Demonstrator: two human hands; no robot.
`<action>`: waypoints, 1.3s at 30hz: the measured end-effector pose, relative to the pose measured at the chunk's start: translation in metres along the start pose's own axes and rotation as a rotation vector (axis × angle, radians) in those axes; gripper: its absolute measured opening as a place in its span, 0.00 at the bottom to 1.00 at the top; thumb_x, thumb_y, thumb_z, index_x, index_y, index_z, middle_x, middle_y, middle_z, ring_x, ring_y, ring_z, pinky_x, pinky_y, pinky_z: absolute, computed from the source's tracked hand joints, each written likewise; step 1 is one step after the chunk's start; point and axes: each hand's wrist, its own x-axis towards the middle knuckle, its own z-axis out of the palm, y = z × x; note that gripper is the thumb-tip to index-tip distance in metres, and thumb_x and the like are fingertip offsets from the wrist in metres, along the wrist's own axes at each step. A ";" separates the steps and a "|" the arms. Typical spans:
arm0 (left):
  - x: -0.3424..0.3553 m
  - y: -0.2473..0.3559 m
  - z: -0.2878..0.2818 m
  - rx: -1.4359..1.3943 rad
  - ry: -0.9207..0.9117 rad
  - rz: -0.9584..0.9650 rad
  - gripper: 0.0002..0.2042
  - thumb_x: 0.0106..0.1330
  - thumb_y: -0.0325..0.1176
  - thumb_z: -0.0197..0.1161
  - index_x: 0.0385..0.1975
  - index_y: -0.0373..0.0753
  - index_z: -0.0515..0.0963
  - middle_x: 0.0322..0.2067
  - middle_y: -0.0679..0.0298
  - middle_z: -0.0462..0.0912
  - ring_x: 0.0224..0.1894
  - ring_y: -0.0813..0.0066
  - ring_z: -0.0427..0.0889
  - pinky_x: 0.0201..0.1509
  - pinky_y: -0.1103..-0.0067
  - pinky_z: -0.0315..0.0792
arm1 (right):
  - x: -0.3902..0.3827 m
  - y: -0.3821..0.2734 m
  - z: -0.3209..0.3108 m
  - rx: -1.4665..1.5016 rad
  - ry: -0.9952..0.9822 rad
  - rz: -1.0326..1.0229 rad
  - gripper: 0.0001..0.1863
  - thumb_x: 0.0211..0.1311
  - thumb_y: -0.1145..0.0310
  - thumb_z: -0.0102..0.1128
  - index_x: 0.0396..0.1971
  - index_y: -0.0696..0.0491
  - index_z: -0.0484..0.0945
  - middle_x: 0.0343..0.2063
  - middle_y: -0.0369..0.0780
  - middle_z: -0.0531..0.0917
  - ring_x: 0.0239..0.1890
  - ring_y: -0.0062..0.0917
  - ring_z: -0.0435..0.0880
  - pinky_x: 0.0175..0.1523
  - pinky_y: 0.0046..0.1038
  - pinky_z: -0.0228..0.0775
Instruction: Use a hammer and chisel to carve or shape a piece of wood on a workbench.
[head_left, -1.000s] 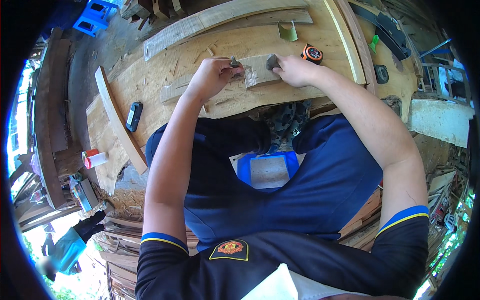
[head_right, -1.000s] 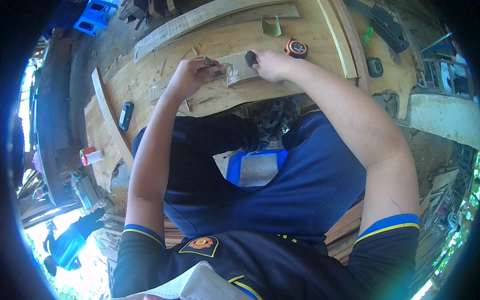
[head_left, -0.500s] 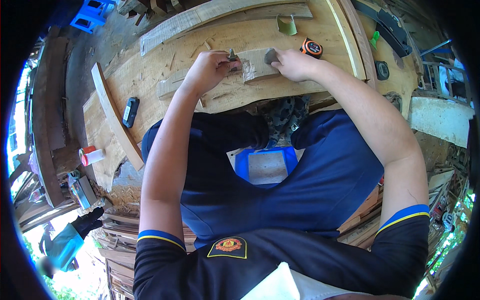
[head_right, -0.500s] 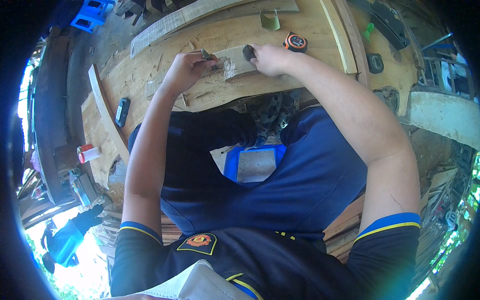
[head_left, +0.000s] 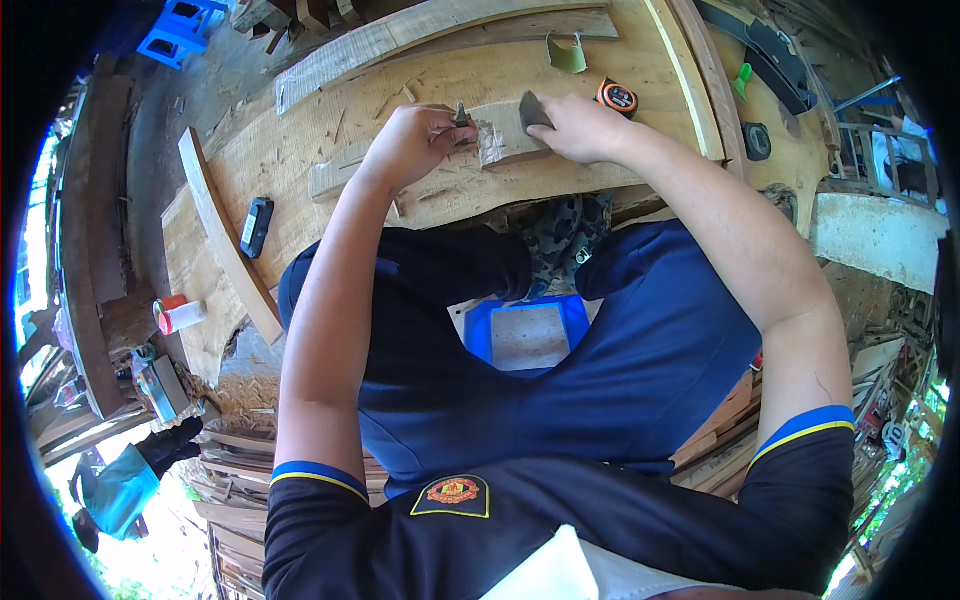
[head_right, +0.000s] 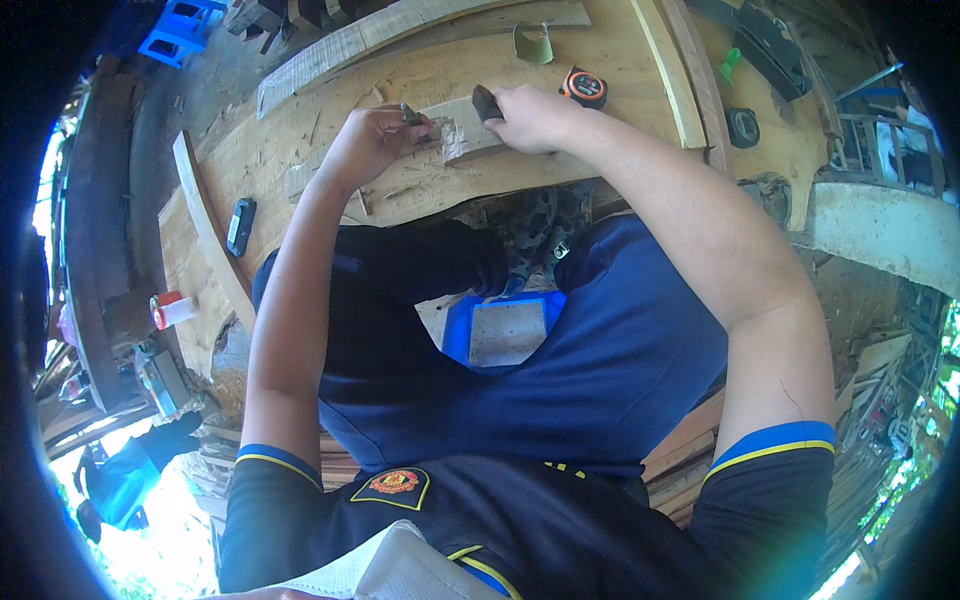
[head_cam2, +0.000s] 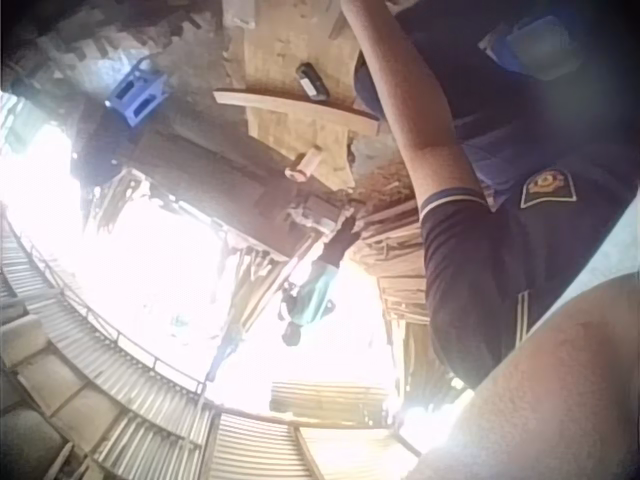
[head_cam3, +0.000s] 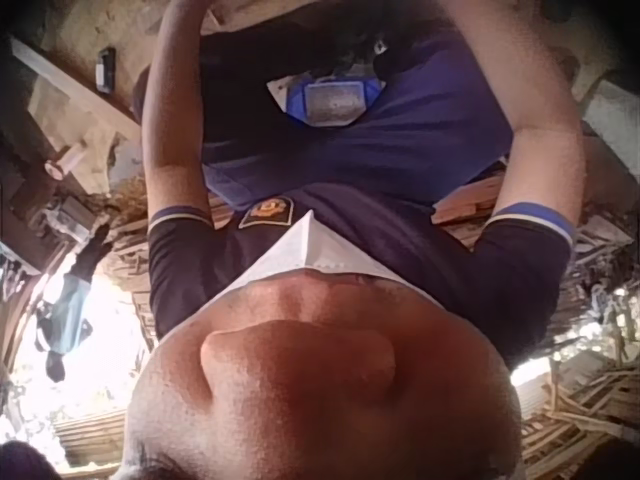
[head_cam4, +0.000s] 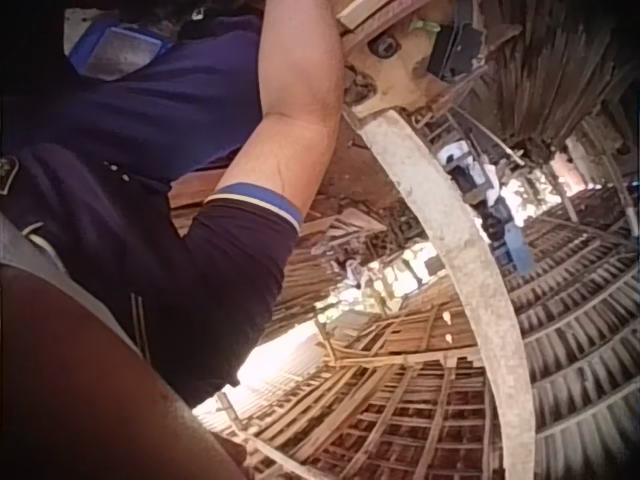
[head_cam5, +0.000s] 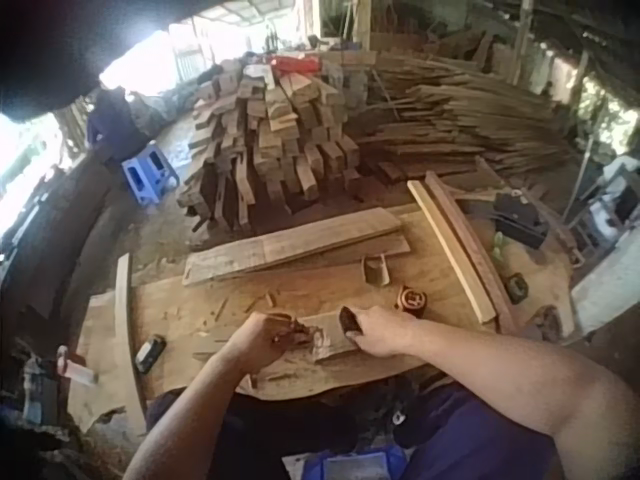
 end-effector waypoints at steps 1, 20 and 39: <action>-0.003 -0.005 -0.003 0.031 -0.001 -0.016 0.06 0.59 0.30 0.66 0.27 0.34 0.82 0.25 0.51 0.80 0.29 0.49 0.77 0.34 0.69 0.72 | -0.007 -0.016 -0.009 0.006 0.073 0.008 0.28 0.71 0.54 0.46 0.62 0.58 0.62 0.45 0.55 0.80 0.45 0.47 0.81 0.53 0.40 0.73; 0.003 0.013 -0.007 0.016 0.027 -0.021 0.05 0.57 0.31 0.65 0.23 0.37 0.81 0.25 0.52 0.80 0.31 0.49 0.79 0.36 0.66 0.74 | -0.041 -0.072 -0.051 0.195 0.791 -0.423 0.24 0.69 0.51 0.49 0.37 0.61 0.76 0.21 0.50 0.82 0.26 0.47 0.83 0.31 0.43 0.76; -0.012 0.001 0.012 -0.003 0.212 0.166 0.15 0.61 0.43 0.64 0.21 0.37 0.78 0.19 0.54 0.79 0.24 0.50 0.79 0.29 0.64 0.74 | 0.005 -0.008 0.019 -0.231 0.176 0.042 0.22 0.69 0.53 0.48 0.46 0.58 0.74 0.37 0.54 0.83 0.42 0.48 0.83 0.46 0.44 0.76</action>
